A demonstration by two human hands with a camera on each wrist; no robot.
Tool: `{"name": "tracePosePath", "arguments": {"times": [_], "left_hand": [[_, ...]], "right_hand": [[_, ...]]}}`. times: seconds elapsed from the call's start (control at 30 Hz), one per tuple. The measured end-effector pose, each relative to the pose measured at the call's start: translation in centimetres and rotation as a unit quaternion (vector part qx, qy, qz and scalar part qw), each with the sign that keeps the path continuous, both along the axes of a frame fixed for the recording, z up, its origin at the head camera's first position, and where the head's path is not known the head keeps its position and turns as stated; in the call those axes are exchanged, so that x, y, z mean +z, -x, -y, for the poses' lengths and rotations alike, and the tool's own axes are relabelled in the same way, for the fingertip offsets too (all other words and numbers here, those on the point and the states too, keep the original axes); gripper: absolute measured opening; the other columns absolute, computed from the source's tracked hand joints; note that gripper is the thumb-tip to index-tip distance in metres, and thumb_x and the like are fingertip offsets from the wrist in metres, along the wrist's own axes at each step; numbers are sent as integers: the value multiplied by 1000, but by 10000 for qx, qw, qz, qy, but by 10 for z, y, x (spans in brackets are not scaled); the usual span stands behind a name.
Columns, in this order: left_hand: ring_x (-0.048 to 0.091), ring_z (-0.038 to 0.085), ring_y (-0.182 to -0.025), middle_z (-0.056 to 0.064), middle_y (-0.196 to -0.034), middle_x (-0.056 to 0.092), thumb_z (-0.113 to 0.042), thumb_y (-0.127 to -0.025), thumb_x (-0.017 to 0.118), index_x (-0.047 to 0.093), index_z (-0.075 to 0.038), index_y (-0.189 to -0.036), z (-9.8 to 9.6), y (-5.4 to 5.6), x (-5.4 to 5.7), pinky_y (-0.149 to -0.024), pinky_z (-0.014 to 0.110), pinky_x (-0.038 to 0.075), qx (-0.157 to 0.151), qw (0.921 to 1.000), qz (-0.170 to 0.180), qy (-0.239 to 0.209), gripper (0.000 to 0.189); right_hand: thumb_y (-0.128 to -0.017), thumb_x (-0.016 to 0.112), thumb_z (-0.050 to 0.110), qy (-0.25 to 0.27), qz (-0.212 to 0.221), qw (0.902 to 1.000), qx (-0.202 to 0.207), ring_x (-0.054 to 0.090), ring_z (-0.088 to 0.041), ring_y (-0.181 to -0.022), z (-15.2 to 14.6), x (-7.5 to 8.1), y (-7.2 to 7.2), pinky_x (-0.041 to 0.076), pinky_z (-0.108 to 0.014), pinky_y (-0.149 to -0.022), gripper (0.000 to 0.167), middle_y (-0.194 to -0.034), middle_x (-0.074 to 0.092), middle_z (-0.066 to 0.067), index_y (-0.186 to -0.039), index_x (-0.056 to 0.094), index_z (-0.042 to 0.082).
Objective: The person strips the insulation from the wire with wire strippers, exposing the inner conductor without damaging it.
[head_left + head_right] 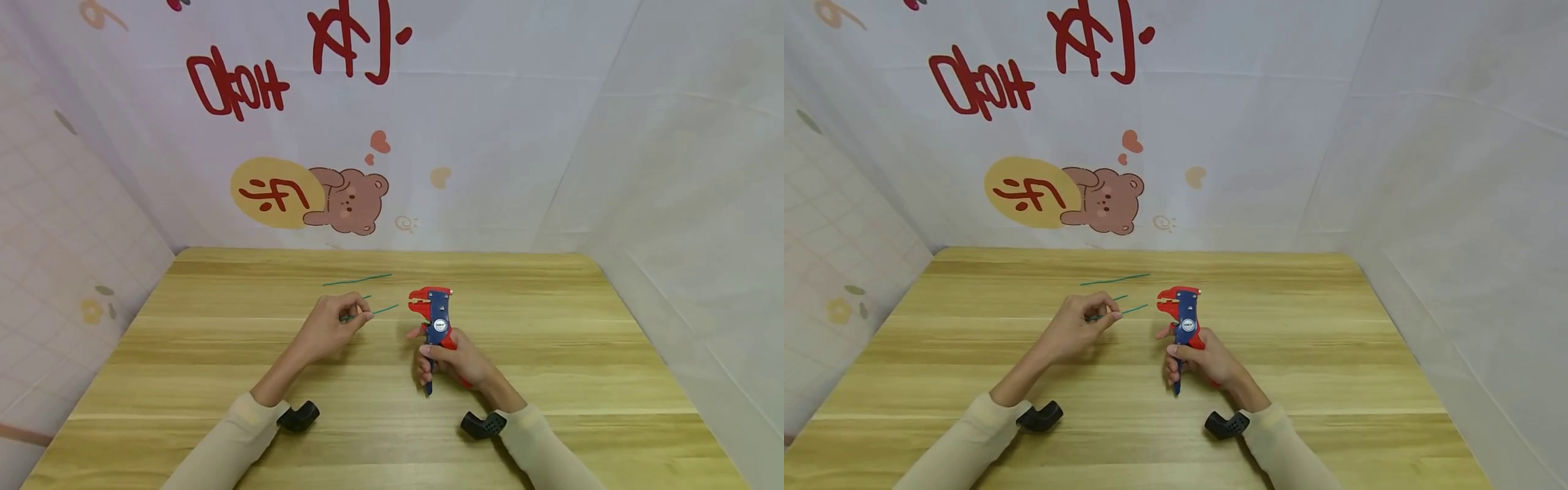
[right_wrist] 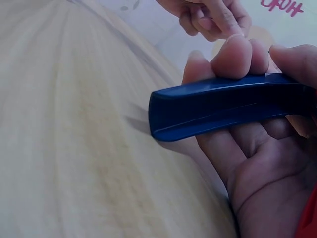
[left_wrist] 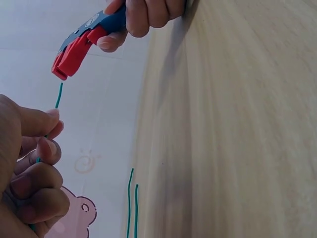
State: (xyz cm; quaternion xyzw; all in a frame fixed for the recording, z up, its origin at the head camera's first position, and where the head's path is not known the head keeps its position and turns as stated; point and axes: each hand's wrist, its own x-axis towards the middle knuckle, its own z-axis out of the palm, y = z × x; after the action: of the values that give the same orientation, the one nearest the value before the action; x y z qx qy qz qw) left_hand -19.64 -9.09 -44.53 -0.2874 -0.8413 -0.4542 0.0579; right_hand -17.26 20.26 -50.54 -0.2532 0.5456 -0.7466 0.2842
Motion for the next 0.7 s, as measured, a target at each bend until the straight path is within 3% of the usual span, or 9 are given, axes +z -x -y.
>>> {"name": "tracePosePath", "arguments": {"times": [0.47, 0.7], "left_hand": [[36, 3, -53, -5, -63, 52, -16, -97, 72, 72, -16, -90, -10, 3, 13, -54, 21, 32, -26, 9998, 159, 107, 8], [36, 2, -52, -7, -62, 50, -17, -97, 73, 72, -15, -90, -18, 7, 16, -55, 21, 32, -94, 9997, 34, 216, 7]], "right_hand": [[-106, 46, 5, 139, -17, 9999, 63, 67, -19, -70, 1, -3, -1, 61, -33, -73, 32, -80, 64, -4, -136, 44, -8], [-106, 45, 4, 164, -14, 9998, 128, 67, -18, -70, 2, -1, 1, 60, -33, -72, 30, -80, 64, -5, -134, 45, -7]]}}
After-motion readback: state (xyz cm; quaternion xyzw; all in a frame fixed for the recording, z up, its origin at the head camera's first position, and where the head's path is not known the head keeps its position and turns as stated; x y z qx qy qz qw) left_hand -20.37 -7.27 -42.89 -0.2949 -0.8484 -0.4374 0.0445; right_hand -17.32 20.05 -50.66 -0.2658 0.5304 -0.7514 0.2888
